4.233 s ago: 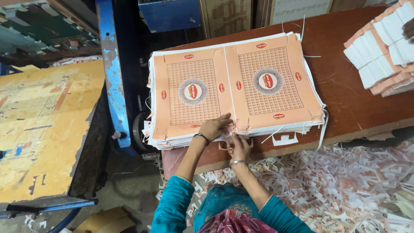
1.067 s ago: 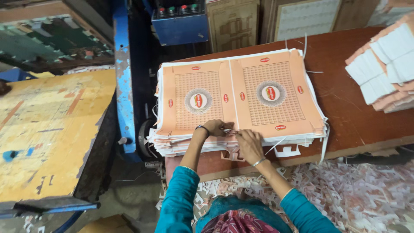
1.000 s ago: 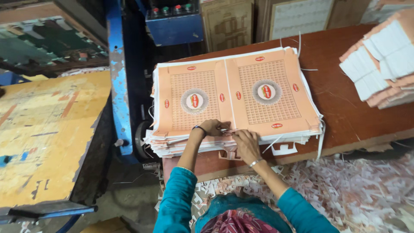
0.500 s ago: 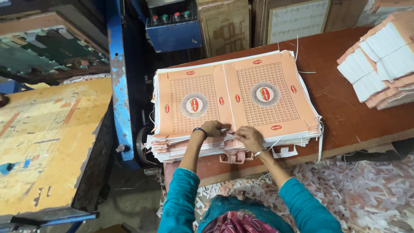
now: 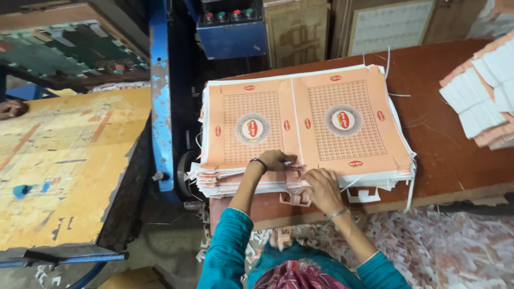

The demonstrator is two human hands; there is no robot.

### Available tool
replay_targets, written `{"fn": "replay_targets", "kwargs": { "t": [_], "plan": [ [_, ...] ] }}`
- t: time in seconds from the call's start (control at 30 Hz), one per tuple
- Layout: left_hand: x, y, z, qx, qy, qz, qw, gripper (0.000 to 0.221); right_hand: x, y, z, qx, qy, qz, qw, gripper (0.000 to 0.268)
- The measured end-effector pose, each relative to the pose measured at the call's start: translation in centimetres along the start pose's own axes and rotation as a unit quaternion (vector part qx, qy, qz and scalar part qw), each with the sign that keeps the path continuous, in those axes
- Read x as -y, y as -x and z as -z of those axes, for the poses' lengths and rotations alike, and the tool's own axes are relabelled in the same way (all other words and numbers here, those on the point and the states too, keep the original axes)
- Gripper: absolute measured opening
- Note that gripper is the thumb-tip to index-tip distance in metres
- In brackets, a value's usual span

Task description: The person repeatedly pulls and tears off thin strips of paper from the edges of a large stack of printed sheets. The person works by hand, removing excess paper from the stack and letting the strips fall onto the floor.

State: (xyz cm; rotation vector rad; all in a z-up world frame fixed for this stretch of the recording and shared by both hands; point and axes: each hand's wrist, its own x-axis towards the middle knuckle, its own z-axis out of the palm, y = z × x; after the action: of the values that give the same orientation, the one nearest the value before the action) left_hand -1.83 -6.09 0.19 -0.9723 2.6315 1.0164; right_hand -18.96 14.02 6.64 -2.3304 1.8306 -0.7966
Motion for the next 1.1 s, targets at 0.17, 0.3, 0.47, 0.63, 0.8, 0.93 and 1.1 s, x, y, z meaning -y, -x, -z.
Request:
{"fn": "replay_targets", "kwargs": {
  "t": [0.17,0.3,0.47,0.63,0.8,0.93,1.1],
  "plan": [
    [0.2,-0.5,-0.6,-0.006,0.002,-0.016,1.000,0.054,-0.7,-1.3,-0.5,-0.030,0.116,0.076,0.990,0.028],
    [0.5,-0.2,-0.7,-0.004,-0.002,0.003,1.000,0.059,-2.6,-1.3,-2.8,-0.021,0.027,0.036,0.999,0.010],
    [0.2,-0.8,-1.0,0.014,0.001,0.003,1.000,0.059,-5.6,-0.6,-5.9,-0.078,-0.088,-0.048,0.992,0.010],
    [0.5,-0.3,-0.5,-0.010,-0.002,0.005,1.000,0.054,-4.1,1.5,-8.1,0.110,-0.456,-0.262,0.843,0.015],
    [1.2,-0.6,-1.2,-0.027,0.027,-0.010,0.999,0.054,-0.8,3.4,-5.4,0.385,-0.248,0.061,0.887,0.016],
    [0.9,-0.6,-1.2,-0.011,0.011,0.000,1.000,0.055,-0.1,1.4,-1.8,0.100,-0.035,-0.011,0.994,0.020],
    [-0.3,0.1,0.2,0.010,0.031,0.001,0.999,0.062,-0.8,-1.1,-2.0,-0.074,0.076,0.077,0.991,0.025]
  ]
}}
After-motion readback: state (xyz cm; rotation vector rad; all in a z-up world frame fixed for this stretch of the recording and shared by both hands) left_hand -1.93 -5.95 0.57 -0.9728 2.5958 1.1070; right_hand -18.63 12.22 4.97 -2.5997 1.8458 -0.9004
